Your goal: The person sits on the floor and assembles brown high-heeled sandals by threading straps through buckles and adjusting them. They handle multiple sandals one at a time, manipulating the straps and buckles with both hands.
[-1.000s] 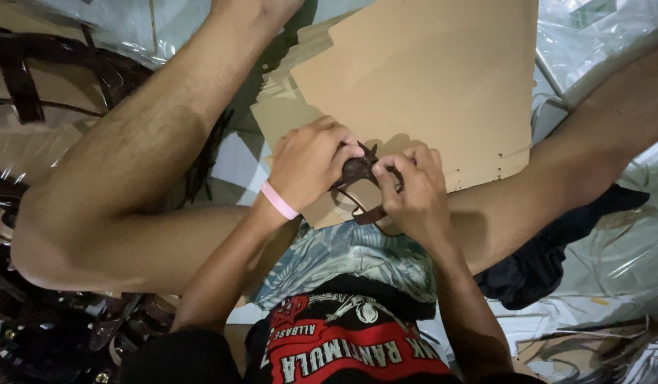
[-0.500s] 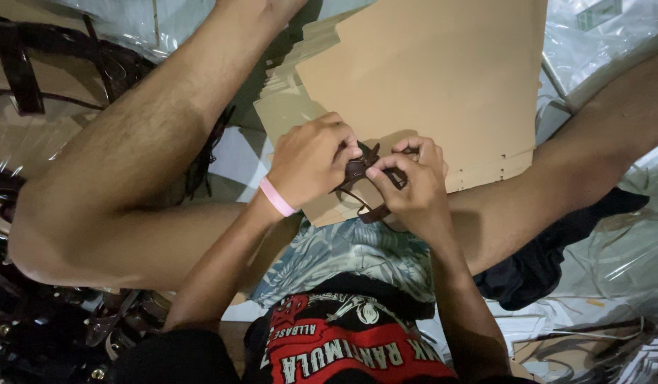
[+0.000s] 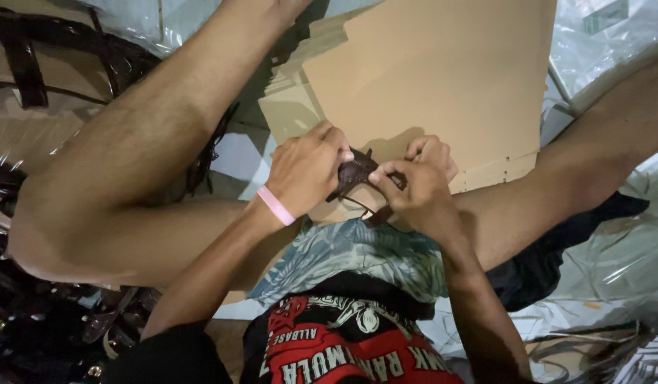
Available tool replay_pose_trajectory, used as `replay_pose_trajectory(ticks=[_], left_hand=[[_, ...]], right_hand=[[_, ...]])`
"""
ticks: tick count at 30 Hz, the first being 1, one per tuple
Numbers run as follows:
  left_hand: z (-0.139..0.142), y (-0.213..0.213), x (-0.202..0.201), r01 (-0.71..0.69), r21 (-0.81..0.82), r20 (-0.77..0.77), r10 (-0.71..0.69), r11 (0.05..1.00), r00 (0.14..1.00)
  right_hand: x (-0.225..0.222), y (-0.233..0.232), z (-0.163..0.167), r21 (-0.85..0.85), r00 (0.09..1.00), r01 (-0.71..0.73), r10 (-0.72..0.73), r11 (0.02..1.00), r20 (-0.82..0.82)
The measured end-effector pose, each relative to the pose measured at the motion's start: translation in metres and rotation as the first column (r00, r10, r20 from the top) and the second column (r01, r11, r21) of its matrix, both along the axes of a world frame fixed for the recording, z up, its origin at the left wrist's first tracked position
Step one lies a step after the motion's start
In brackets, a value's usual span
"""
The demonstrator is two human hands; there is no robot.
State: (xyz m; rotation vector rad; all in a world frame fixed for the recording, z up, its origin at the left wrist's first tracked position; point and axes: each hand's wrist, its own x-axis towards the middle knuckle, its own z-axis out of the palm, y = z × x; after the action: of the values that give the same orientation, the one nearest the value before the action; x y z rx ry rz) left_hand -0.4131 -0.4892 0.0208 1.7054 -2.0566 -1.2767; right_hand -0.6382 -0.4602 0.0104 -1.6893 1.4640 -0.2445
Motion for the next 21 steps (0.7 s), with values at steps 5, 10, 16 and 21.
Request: replay_pose_trajectory(ticks=[5,10,16,21], left_hand=[[0.001,0.001,0.009,0.039,0.019,-0.086,-0.037,0.999,0.996],[-0.003,0.002,0.007,-0.049,0.065,-0.154,0.059,0.997,0.986],[-0.004,0.009,-0.001,-0.164,0.045,-0.184,0.170,0.985,0.968],[-0.007,0.013,-0.003,-0.177,0.014,-0.133,0.177,0.984,0.975]], right_hand=[[0.008,0.002,0.004,-0.068,1.000,-0.010,0.010,0.998,-0.003],[0.012,0.002,0.008,-0.150,0.998,-0.046,0.038,0.988,-0.052],[0.010,0.006,-0.002,-0.107,0.999,0.049,-0.047,0.993,0.024],[0.006,0.011,-0.005,0.043,0.994,0.094,-0.097,0.995,0.056]])
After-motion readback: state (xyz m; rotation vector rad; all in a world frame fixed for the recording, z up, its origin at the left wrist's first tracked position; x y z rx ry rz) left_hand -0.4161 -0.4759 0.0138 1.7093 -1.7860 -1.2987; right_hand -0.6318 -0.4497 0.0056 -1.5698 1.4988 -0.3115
